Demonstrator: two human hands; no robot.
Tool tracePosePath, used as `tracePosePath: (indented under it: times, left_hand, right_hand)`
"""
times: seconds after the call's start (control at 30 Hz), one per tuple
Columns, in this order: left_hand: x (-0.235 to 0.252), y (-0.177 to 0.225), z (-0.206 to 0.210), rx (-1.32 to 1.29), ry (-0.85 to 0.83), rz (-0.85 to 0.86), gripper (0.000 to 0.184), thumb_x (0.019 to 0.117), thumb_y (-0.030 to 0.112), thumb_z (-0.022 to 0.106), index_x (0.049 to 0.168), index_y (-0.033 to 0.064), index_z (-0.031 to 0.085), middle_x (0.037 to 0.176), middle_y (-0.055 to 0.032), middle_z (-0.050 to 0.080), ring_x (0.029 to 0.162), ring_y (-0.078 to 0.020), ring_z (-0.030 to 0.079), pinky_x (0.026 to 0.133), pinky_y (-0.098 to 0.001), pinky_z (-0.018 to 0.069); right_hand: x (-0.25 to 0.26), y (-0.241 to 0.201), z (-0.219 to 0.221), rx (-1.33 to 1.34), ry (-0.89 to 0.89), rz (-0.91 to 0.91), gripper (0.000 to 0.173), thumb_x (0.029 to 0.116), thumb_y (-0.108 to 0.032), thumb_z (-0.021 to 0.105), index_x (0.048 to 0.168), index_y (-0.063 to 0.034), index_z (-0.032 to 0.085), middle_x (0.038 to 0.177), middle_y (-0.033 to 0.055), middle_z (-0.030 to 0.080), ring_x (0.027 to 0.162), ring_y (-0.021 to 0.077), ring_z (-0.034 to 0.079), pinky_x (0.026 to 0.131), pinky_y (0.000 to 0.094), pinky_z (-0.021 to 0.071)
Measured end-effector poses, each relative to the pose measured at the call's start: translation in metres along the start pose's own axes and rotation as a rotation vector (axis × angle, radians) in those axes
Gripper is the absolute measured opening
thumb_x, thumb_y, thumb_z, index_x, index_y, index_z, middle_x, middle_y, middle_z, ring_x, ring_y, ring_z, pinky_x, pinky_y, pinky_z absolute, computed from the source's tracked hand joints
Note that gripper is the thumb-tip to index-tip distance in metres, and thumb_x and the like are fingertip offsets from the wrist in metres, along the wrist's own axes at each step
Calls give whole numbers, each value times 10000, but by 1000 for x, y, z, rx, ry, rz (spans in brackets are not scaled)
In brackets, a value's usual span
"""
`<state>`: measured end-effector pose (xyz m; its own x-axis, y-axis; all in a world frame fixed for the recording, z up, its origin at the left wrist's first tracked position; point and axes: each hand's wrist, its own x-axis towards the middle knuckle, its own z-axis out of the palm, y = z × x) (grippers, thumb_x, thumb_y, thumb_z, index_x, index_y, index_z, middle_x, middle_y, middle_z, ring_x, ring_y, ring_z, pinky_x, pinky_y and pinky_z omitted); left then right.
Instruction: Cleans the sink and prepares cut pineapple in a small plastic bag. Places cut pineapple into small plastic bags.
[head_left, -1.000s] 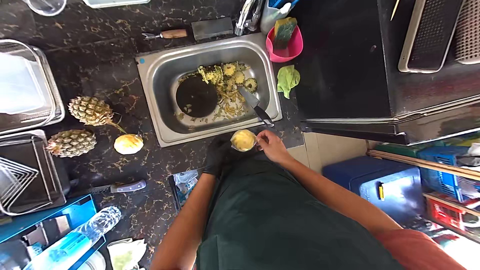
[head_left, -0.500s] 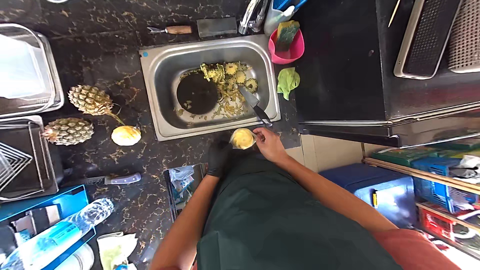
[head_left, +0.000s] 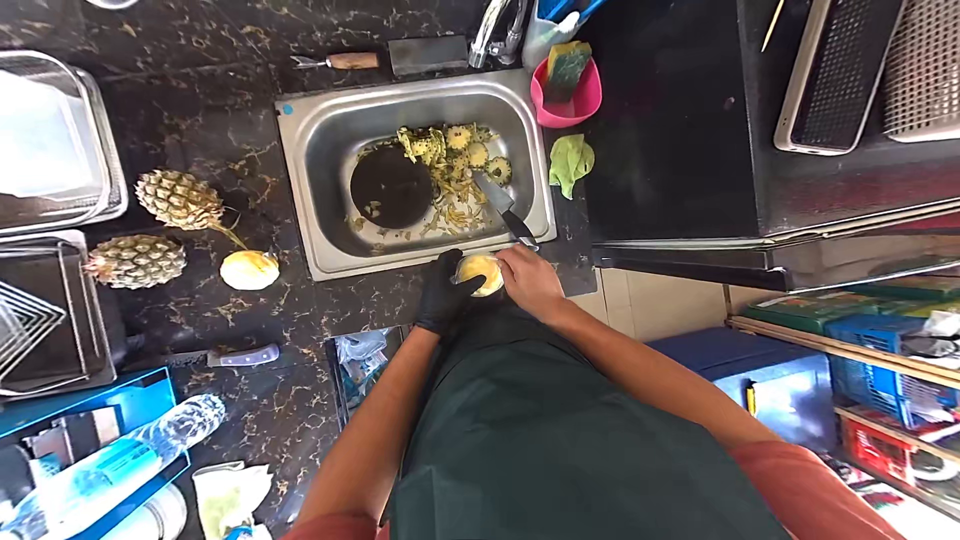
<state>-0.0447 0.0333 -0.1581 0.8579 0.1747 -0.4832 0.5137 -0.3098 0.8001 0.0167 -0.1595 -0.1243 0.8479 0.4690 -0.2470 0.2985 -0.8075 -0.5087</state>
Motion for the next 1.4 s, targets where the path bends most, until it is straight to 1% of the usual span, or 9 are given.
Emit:
tracePosePath:
  times: [0.2, 0.27, 0.4, 0.6, 0.8, 0.9, 1.03, 1.23, 1.4]
  left_hand:
    - [2, 9, -4, -15, -72, -48, 522, 795, 350, 856, 1235, 139, 668, 1119, -84, 715, 1045, -216, 685, 932, -510, 561]
    - [3, 9, -5, -36, -85, -60, 534, 796, 349, 858, 1237, 128, 656, 1089, -89, 720, 1008, -216, 696, 907, -505, 572]
    - [3, 12, -7, -53, -109, -118, 568, 781, 332, 874, 1238, 110, 620, 1032, -87, 726, 944, -207, 710, 864, -486, 594]
    - [9, 20, -15, 78, -145, -157, 600, 763, 355, 893, 1216, 66, 625, 1009, -135, 702, 937, -273, 682, 853, -529, 563]
    - [10, 21, -15, 78, -70, -158, 920, 627, 354, 966, 1394, 146, 503, 1122, -110, 669, 1000, -260, 666, 877, -511, 569]
    - [12, 17, -16, 177, -53, -137, 981, 593, 423, 962, 1423, 169, 506, 1193, -152, 609, 1018, -312, 622, 846, -546, 547]
    - [16, 21, -17, 228, -58, -136, 1024, 565, 455, 966, 1433, 174, 501, 1222, -160, 589, 1026, -327, 614, 851, -547, 544]
    - [20, 20, -17, 244, -63, -171, 1088, 517, 455, 978, 1451, 223, 472, 1300, -180, 552, 1070, -350, 610, 844, -577, 550]
    - [9, 29, -21, 246, -82, -200, 1000, 600, 428, 946, 1447, 206, 462, 1215, -163, 628, 1027, -351, 655, 830, -596, 560]
  right_hand:
    - [-32, 19, 5, 272, 198, -373, 189, 1036, -108, 563, 1082, -46, 736, 1073, 100, 722, 1035, 189, 705, 926, 348, 600]
    - [-40, 15, -7, 379, 151, -230, 211, 1025, -179, 610, 1135, -29, 710, 1100, 106, 712, 1026, 163, 697, 919, 332, 601]
    - [-30, 2, -20, 431, -221, 305, 698, 804, -597, 812, 1213, -60, 633, 1071, 117, 683, 935, 243, 686, 857, 481, 590]
    - [-24, -21, -20, 146, -307, 272, 340, 1065, -331, 492, 1094, -85, 724, 1030, 119, 731, 997, 285, 708, 897, 532, 563]
    - [-32, -56, -46, -67, 189, -9, 325, 913, -235, 624, 1210, -147, 726, 1086, 93, 714, 966, 265, 703, 733, 459, 597]
    - [-6, -72, -57, -74, -61, 59, 546, 883, -379, 764, 1385, -218, 620, 1328, 123, 594, 1172, 312, 622, 840, 511, 590]
    - [36, -57, -49, -244, -279, 76, 221, 884, -132, 756, 1103, -112, 734, 1121, 152, 686, 1127, 359, 646, 865, 561, 581]
    - [33, -69, -57, -321, -48, -252, 145, 958, -78, 619, 1013, -68, 753, 992, 115, 695, 949, 282, 696, 782, 448, 604]
    - [0, -94, -98, -106, -35, -250, 300, 943, -60, 619, 1207, -135, 739, 1278, 90, 635, 911, 216, 694, 750, 403, 619]
